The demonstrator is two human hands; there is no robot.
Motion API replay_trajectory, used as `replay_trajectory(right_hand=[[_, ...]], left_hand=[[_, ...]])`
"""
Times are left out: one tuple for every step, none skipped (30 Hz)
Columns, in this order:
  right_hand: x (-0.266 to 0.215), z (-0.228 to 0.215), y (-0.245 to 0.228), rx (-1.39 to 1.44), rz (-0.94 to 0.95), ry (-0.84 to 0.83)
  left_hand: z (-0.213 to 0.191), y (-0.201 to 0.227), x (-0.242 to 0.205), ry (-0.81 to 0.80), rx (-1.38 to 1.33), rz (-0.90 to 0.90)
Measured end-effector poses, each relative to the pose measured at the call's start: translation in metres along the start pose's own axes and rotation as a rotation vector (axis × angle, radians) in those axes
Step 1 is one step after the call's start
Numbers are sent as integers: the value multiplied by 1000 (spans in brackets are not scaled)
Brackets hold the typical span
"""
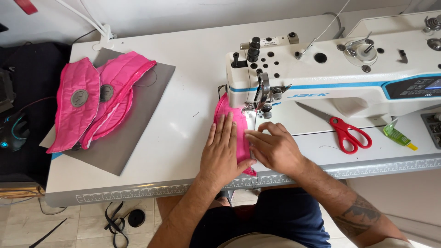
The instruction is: Trimming fabric with scissors and aligning components for sewing at a sewing station.
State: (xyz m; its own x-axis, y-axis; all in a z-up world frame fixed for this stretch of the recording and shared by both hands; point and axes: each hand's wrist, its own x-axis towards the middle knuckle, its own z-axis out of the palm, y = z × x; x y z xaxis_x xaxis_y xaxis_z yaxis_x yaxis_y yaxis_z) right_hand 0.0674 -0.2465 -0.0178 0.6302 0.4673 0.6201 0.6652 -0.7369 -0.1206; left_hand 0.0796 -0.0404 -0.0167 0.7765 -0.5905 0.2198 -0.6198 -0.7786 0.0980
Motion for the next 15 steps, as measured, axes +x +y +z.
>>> replay_trajectory(right_hand=[[-4,-3,-5,49,-29,18],[-5,-4,-8,56,-29,16],[-5,-6,-9,61,-47,8],[-5,-8,-10,66,-64,0],[-7,-8,-13,69,-63,3],[-9,-8,-16,47,-52,-12],[-11,-9,-17,21,-42,-28],[-13,-8,-17,20,-43,-28],[-16,-7,-18,-7,-27,-40],[-19,-5,-18,-34,-11,-53],[-16,-6,-19,-36,-8,-53],[-14,-7,-20,-51,12,-63],[-12,-9,-22,-66,34,-75],[-14,-7,-21,-68,39,-77],[-14,-5,-20,-75,52,-73]], left_hand=[[-1,4,-7,2,-28,-12],[-1,5,-11,-3,-28,-18],[-1,5,-13,-15,-44,-27],[-1,6,-15,-28,-61,-36],[0,6,-15,-30,-58,-36],[0,5,-16,-39,-66,-42],[1,6,-15,-45,-78,-47],[1,6,-15,-44,-78,-47],[1,5,-14,-54,-77,-51],[1,5,-13,-64,-77,-55],[1,4,-11,-65,-78,-52],[1,3,-9,-73,-67,-56],[1,2,-8,-82,-57,-60],[2,2,-6,-85,-59,-56],[3,0,-3,-84,-64,-57]])
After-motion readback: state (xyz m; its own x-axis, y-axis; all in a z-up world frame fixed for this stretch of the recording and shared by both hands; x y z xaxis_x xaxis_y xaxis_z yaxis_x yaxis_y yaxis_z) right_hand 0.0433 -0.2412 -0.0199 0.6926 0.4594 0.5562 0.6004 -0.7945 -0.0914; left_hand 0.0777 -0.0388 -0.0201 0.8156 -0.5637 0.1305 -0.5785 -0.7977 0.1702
